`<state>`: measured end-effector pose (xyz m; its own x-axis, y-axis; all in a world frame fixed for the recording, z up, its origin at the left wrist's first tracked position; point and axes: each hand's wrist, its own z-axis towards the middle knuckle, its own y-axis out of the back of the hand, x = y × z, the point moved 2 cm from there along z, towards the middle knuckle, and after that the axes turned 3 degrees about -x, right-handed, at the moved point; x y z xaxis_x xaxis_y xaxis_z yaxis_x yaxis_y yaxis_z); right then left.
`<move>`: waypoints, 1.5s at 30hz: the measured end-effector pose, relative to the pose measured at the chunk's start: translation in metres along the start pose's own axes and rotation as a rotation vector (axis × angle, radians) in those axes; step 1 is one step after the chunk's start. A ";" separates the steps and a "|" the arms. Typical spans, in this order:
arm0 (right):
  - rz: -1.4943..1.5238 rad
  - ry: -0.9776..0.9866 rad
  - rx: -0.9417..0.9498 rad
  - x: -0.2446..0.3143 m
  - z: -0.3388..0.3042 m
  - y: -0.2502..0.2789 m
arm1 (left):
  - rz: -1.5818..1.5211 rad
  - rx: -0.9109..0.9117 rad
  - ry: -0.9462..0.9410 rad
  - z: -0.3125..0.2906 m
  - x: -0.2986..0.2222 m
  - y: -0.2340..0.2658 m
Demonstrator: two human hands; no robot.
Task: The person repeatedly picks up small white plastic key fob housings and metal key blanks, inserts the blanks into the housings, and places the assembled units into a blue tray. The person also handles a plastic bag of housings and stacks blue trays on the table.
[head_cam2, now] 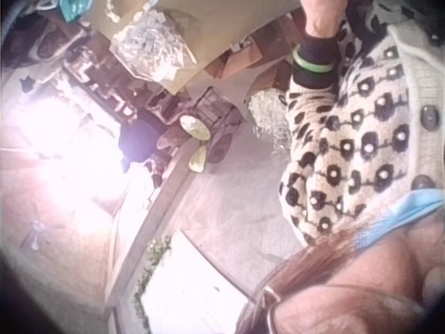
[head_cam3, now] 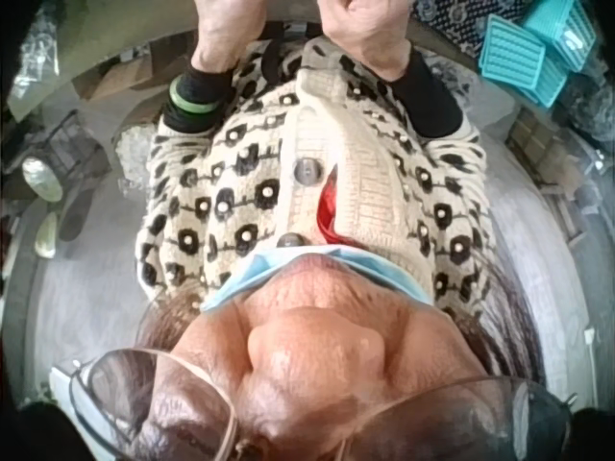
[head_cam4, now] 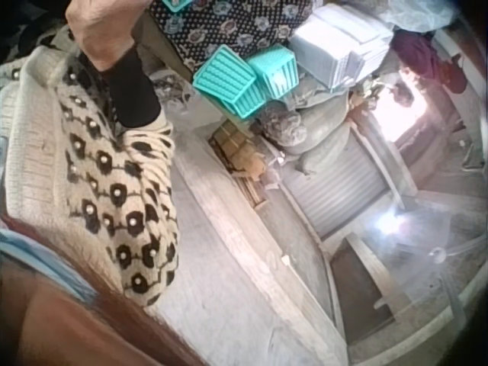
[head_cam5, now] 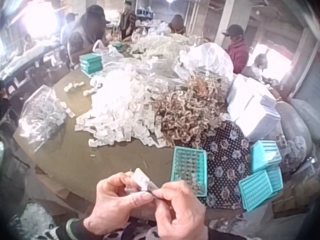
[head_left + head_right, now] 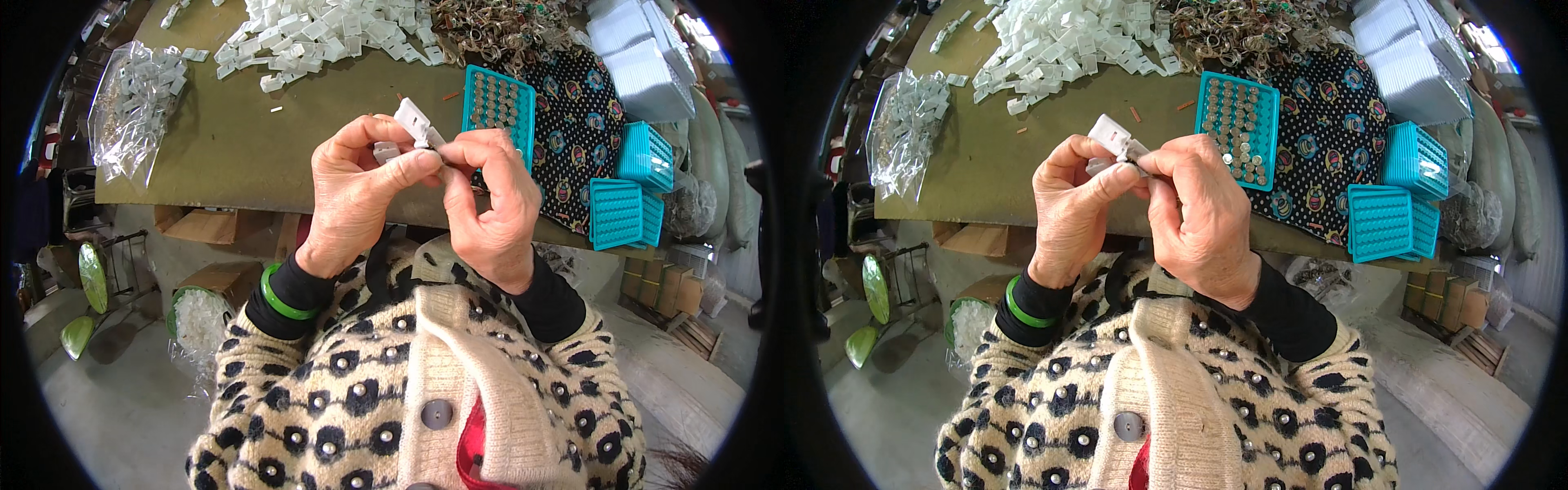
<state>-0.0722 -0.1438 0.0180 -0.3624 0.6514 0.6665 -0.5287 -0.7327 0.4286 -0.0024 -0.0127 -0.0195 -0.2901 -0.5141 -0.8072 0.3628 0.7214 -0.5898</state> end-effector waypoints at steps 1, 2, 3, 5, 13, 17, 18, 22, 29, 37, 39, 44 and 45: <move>-0.002 -0.009 -0.021 -0.001 -0.002 -0.002 | -0.042 -0.012 0.029 -0.001 -0.001 -0.001; -0.002 -0.019 -0.038 -0.001 -0.004 -0.005 | -0.014 -0.040 0.042 -0.001 -0.001 -0.001; -0.001 -0.035 -0.052 -0.003 -0.006 -0.007 | -0.004 -0.063 0.053 -0.001 -0.001 -0.002; -0.127 0.110 -0.057 -0.006 -0.007 -0.010 | 0.011 -0.106 0.054 0.000 0.000 -0.003; -0.189 0.180 -0.078 -0.016 -0.008 -0.016 | 0.216 -0.261 -0.021 0.000 0.002 -0.012; 0.073 -0.118 -0.051 -0.017 -0.012 -0.015 | -0.205 -0.181 0.377 0.001 -0.003 -0.005; 0.072 -0.120 -0.055 -0.017 -0.013 -0.015 | -0.208 -0.149 0.406 0.003 -0.004 -0.005; 0.008 -0.051 -0.057 -0.019 -0.012 -0.016 | -0.320 -0.158 0.467 0.002 -0.004 -0.005; 0.525 -0.595 -0.009 -0.016 -0.019 -0.010 | -0.213 -0.213 0.403 0.002 -0.005 -0.009; 0.984 -0.874 -0.061 -0.022 -0.029 -0.004 | -0.036 -0.146 0.047 -0.009 -0.003 -0.025; 0.732 -0.736 -0.063 -0.023 -0.031 0.006 | -0.058 -0.076 0.147 -0.007 -0.004 -0.023; -0.277 -0.149 -0.059 -0.051 -0.024 0.055 | -0.055 -0.050 0.298 -0.006 0.002 -0.019; -0.409 -0.097 -0.057 -0.057 -0.024 0.058 | -0.049 -0.061 0.324 -0.007 0.003 -0.018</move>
<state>-0.1005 -0.2193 -0.0099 -0.0415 0.8625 0.5043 -0.6564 -0.4041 0.6371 -0.0158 -0.0244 -0.0111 -0.5757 -0.3814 -0.7232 0.2909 0.7311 -0.6172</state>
